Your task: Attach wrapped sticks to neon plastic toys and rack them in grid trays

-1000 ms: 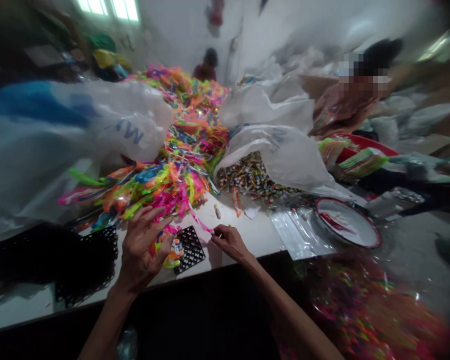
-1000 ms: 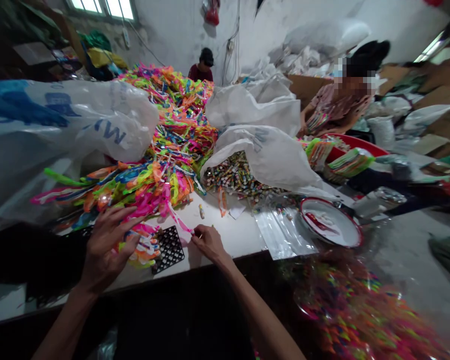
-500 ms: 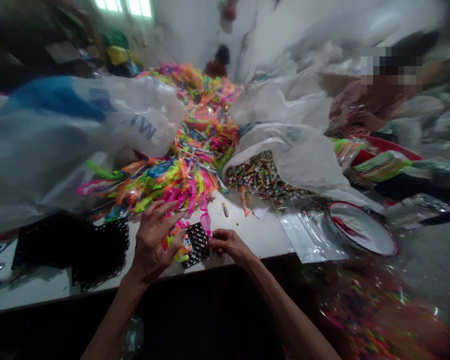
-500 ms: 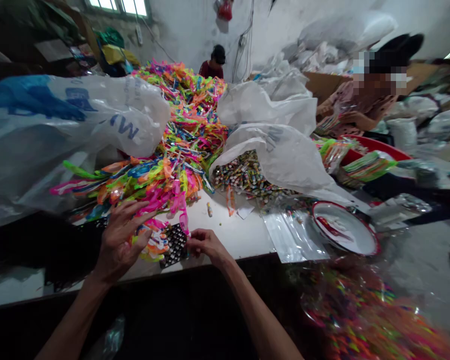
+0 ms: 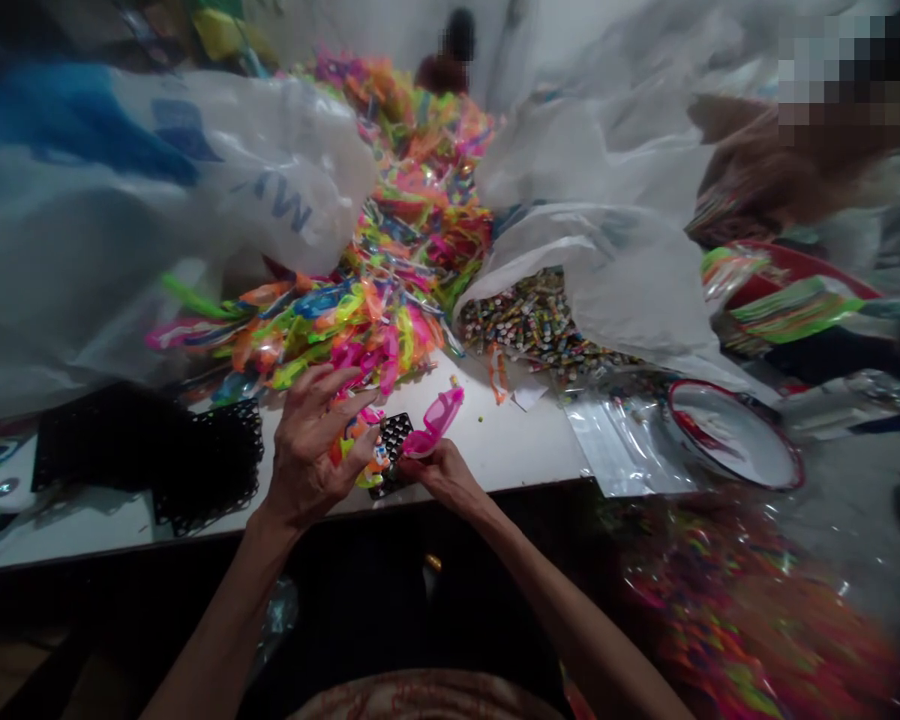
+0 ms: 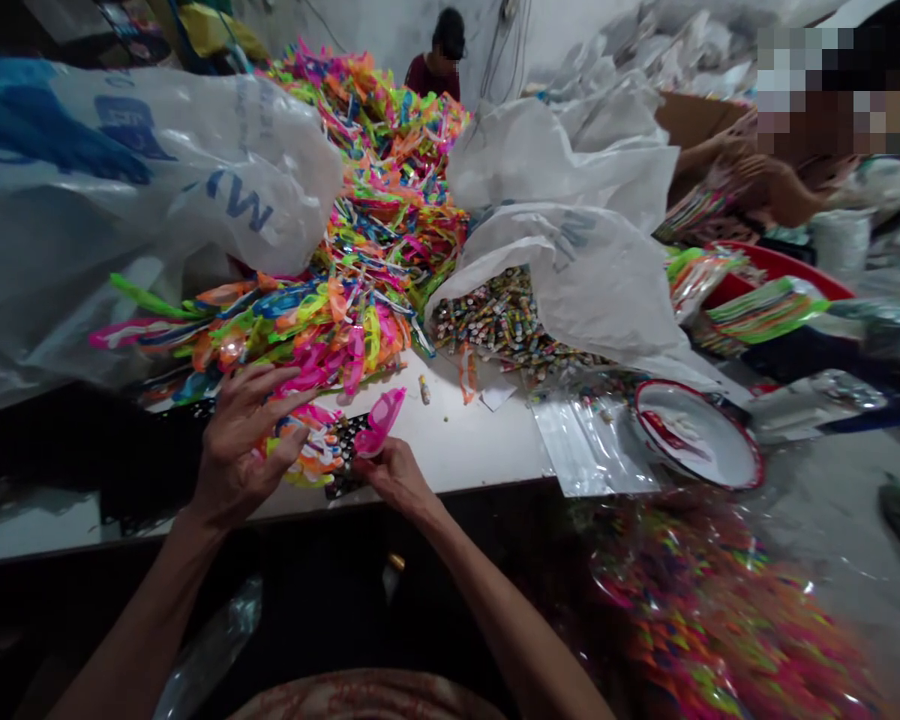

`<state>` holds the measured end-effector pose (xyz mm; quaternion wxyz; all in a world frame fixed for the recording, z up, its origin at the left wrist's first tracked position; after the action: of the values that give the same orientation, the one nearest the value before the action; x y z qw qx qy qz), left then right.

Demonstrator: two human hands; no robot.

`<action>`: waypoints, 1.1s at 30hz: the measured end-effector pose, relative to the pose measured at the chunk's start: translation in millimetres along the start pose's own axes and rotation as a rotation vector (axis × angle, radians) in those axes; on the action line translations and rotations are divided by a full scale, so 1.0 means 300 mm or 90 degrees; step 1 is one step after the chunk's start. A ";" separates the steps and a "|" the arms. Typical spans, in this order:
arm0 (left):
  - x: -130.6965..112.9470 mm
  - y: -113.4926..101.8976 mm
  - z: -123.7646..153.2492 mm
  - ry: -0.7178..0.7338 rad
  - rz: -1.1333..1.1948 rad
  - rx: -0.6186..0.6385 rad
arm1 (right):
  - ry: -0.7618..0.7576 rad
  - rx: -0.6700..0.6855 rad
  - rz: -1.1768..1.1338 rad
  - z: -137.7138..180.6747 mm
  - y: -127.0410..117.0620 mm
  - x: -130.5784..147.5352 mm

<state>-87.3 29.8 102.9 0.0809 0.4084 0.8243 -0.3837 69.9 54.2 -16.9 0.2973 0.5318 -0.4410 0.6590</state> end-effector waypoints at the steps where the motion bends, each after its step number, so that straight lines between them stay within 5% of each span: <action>1: 0.001 0.000 0.000 0.002 0.000 0.000 | -0.011 0.000 0.022 0.007 0.006 0.005; 12: -0.004 0.004 -0.008 -0.007 0.007 0.048 | -0.107 -0.011 0.560 0.052 0.106 0.031; 18: -0.005 0.021 -0.021 -0.001 -0.024 0.047 | -0.124 0.016 0.623 0.071 0.164 0.039; 21: 0.009 0.003 -0.008 0.009 -0.012 0.032 | -0.125 0.067 0.548 0.032 0.085 0.074; 24: 0.026 -0.010 0.004 0.009 0.000 0.035 | -0.082 0.143 0.520 -0.097 -0.085 0.094; 28: 0.025 0.005 -0.004 0.011 0.001 0.040 | 0.139 -0.150 0.667 -0.335 -0.386 0.089; 30: 0.020 0.015 -0.013 0.009 -0.005 0.034 | 0.171 -0.192 0.686 -0.414 -0.443 0.083; 33: 0.018 0.017 -0.016 0.010 -0.001 0.025 | 0.197 -0.208 0.697 -0.434 -0.426 0.061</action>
<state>-86.1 38.2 100.8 0.0659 0.4119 0.8176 -0.3970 118.0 225.2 28.9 0.0525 0.0718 -0.6984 0.7101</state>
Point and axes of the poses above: each hand's wrist, its own z-axis away from the middle knuckle, its own y-axis out of the palm, x = y × z, the point moved 4 cm from there along -z, towards the middle knuckle, and after that the axes turned 8 degrees about z, right-handed, at the moved point
